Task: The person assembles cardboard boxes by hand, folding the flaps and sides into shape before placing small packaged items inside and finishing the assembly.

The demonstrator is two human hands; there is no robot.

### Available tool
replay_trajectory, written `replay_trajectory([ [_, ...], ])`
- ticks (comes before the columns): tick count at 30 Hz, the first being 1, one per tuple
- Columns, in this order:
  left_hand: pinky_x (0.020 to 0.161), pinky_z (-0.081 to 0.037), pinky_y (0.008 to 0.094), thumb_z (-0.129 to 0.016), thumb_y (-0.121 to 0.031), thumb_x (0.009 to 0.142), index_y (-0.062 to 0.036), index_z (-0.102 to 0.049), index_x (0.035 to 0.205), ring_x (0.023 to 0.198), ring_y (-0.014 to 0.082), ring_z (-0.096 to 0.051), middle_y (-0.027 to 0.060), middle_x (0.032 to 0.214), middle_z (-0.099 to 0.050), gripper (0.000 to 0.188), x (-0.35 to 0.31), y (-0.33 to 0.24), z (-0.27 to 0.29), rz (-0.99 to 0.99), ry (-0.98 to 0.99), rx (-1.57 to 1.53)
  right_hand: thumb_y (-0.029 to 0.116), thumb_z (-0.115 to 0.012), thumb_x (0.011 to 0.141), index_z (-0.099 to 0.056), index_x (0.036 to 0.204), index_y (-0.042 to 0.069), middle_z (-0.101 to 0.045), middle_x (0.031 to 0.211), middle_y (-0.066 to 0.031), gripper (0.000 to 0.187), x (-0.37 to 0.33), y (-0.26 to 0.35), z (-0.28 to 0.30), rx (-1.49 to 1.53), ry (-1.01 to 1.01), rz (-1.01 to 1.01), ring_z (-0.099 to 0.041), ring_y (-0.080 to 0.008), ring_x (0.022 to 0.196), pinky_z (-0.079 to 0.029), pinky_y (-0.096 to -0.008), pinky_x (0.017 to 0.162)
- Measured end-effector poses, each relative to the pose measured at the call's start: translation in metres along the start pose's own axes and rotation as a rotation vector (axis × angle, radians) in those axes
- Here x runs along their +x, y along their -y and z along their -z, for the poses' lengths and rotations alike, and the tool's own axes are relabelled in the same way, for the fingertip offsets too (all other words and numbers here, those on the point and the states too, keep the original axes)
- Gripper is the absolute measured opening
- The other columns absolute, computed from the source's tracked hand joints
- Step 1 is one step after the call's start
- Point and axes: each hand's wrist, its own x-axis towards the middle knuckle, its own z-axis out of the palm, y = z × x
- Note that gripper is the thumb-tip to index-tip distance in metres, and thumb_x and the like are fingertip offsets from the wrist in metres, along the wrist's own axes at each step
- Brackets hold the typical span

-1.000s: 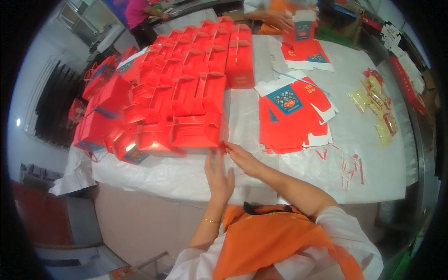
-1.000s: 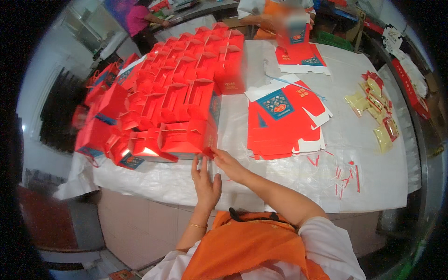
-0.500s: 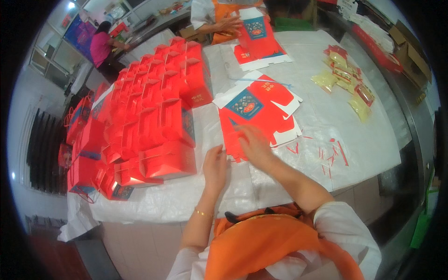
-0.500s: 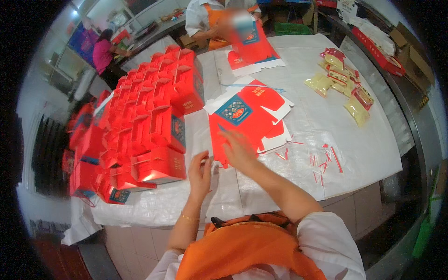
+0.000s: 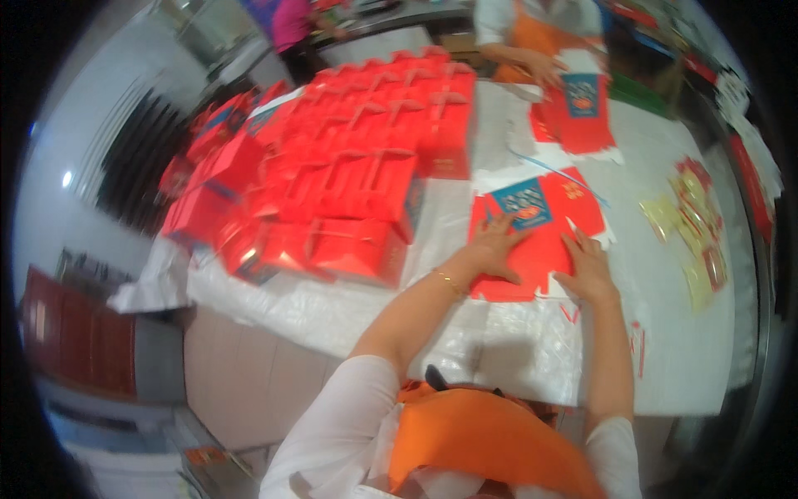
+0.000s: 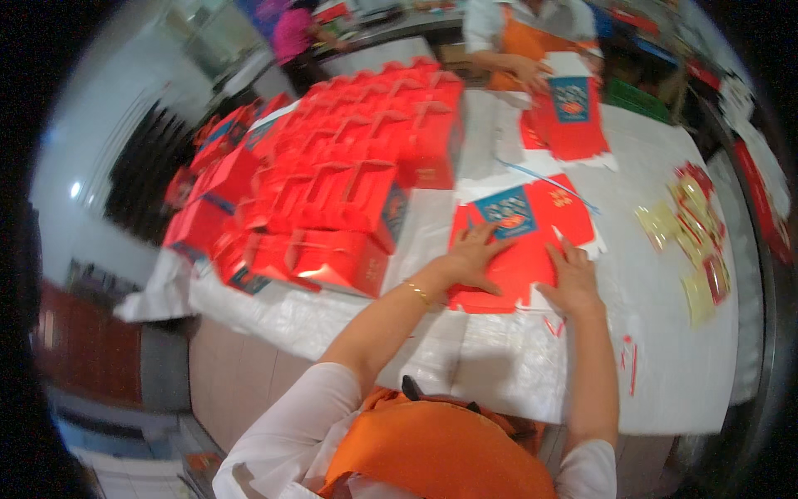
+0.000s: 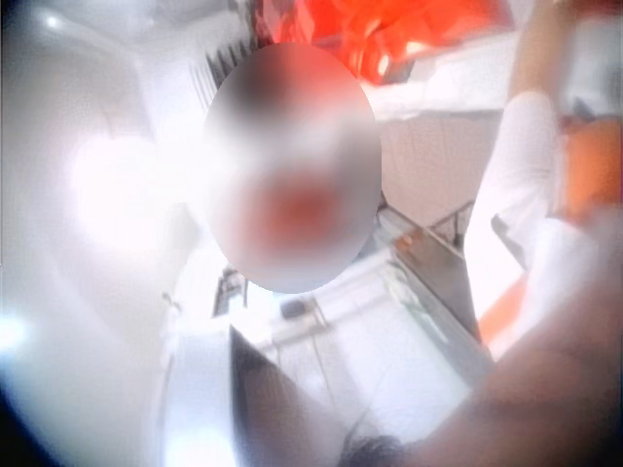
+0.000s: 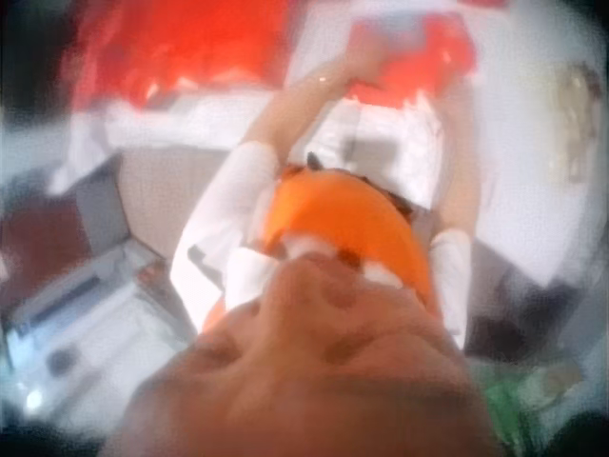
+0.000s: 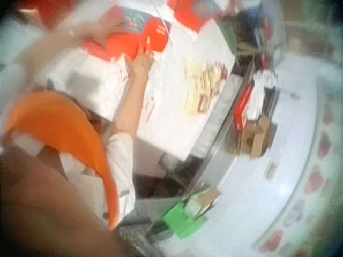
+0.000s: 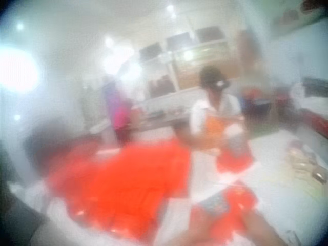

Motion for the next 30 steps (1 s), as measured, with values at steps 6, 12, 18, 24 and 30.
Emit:
replay_trajectory([
  [6, 0.121, -0.013, 0.0621, -0.092, -0.058, 0.051, -0.0270, -0.037, 0.159, 0.154, 0.0434, -0.014, 0.0240, 0.167, -0.016, 0.126, -0.007, -0.007, 0.011, 0.095, 0.004, -0.018, 0.051, -0.086, 0.068, -0.045, 0.154, 0.019, -0.034, 0.161, -0.0182, 0.100, 0.041, 0.008, 0.029, -0.212, 0.153, 0.247, -0.031, -0.0385, 0.148, -0.031, -0.0515, 0.119],
  [12, 0.122, -0.010, 0.0606, -0.092, -0.058, 0.052, -0.0267, -0.036, 0.160, 0.155, 0.0425, -0.012, 0.0237, 0.167, -0.015, 0.126, -0.012, -0.004, 0.009, 0.130, 0.005, -0.040, 0.051, -0.079, 0.079, -0.050, 0.149, 0.010, -0.045, 0.153, -0.0210, 0.086, 0.053, 0.003, 0.019, -0.297, 0.129, 0.504, -0.040, -0.0398, 0.143, -0.036, -0.0501, 0.116],
  [18, 0.122, -0.011, 0.0587, -0.092, -0.054, 0.057, -0.0235, -0.036, 0.159, 0.155, 0.0433, -0.014, 0.0235, 0.166, -0.019, 0.121, -0.016, -0.004, 0.008, -0.002, -0.045, -0.189, 0.031, -0.074, 0.086, -0.065, 0.126, 0.005, -0.065, 0.126, -0.0165, 0.049, 0.061, -0.027, -0.019, -0.352, -0.142, 0.715, -0.062, -0.0343, 0.117, -0.051, -0.0451, 0.098],
  [24, 0.115, -0.033, 0.0505, -0.086, -0.013, 0.073, -0.0077, -0.046, 0.149, 0.138, 0.0406, -0.045, 0.0205, 0.147, -0.051, 0.086, -0.057, 0.019, 0.028, -0.084, -0.680, -0.187, 0.019, -0.075, 0.083, -0.073, 0.099, 0.006, -0.070, 0.085, -0.0137, 0.021, 0.063, 0.056, 0.068, -0.010, -0.281, 0.508, -0.068, -0.0326, 0.082, -0.054, -0.0431, 0.072],
  [30, 0.110, -0.036, 0.0489, -0.079, -0.017, 0.085, -0.0059, -0.052, 0.144, 0.129, 0.0364, -0.053, 0.0176, 0.137, -0.060, 0.066, -0.093, 0.009, 0.085, -0.104, -0.939, -0.330, 0.016, -0.072, 0.090, -0.071, 0.097, 0.001, -0.070, 0.080, -0.0123, 0.016, 0.029, 0.097, 0.171, 0.354, -0.263, 0.373, -0.066, -0.0219, 0.070, -0.052, -0.0351, 0.065],
])
